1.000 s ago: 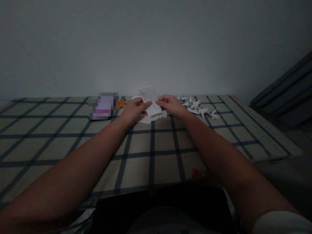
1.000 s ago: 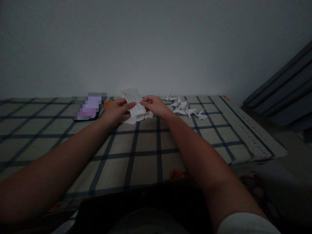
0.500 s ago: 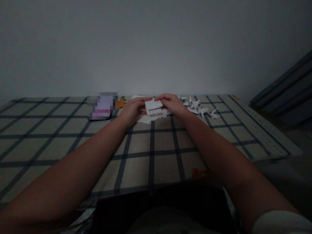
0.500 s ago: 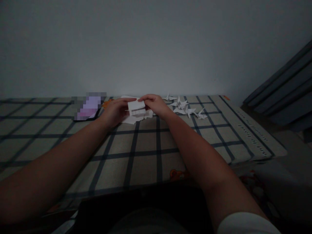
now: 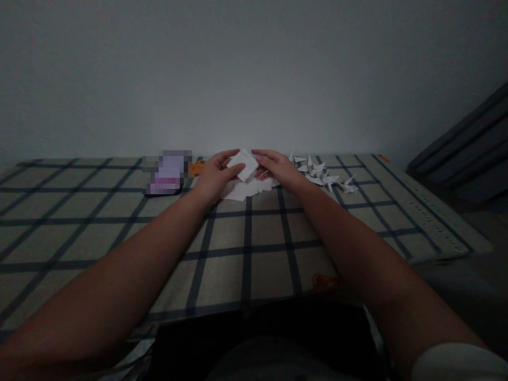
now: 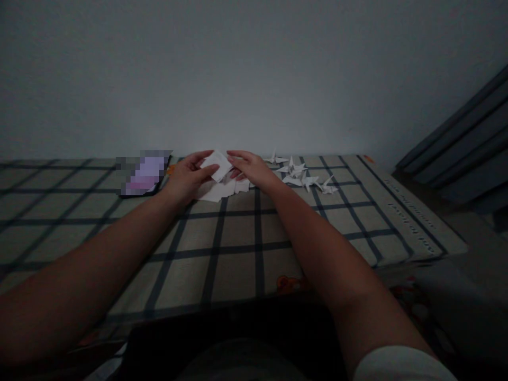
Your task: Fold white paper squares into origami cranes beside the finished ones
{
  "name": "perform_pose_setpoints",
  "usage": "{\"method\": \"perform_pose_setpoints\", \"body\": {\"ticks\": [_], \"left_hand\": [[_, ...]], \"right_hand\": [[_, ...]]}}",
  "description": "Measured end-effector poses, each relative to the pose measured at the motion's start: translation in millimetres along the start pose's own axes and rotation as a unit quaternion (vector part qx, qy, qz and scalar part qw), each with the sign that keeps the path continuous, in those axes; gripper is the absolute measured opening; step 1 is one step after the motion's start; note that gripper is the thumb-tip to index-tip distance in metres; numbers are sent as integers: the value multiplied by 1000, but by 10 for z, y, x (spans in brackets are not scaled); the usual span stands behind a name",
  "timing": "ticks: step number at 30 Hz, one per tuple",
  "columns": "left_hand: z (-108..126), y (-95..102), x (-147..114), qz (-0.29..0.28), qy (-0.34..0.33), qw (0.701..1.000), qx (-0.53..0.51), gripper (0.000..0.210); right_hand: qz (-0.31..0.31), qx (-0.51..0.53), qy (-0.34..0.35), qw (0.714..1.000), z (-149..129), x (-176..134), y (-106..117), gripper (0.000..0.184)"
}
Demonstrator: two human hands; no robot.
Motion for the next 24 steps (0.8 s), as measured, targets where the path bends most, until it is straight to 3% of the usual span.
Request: {"method": "perform_pose_setpoints", "body": {"ticks": [3, 6, 9, 11, 15, 24], "left_hand": [[25, 4, 18, 7, -17, 1000, 2, 67], [23, -84, -10, -27, 2, 1000, -4, 66], [37, -119, -36, -44, 13, 999, 10, 46], [50, -55, -36, -25, 14, 998, 50, 31], [125, 27, -23, -5, -5, 994, 109, 33], [215, 7, -42, -2, -14, 994, 108, 33]], "right_hand": [[-17, -38, -8, 999, 46, 29, -30, 17], [7, -43, 1, 999, 32, 26, 18, 13], [14, -43, 2, 999, -7, -5, 25, 12], [11, -53, -6, 999, -23, -23, 5, 11], [8, -51, -3, 999, -40, -36, -16, 5], [23, -104, 28, 994, -89, -67, 7, 22]]}}
Point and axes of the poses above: each hand's wrist, its own x-axis towards the middle knuckle, its own y-axis out of the back of the hand, z = x × y, the point moved 9 cm from there along x, towards the middle knuckle, and after that the axes turned 14 degrees about -y, right-handed, at the moved point
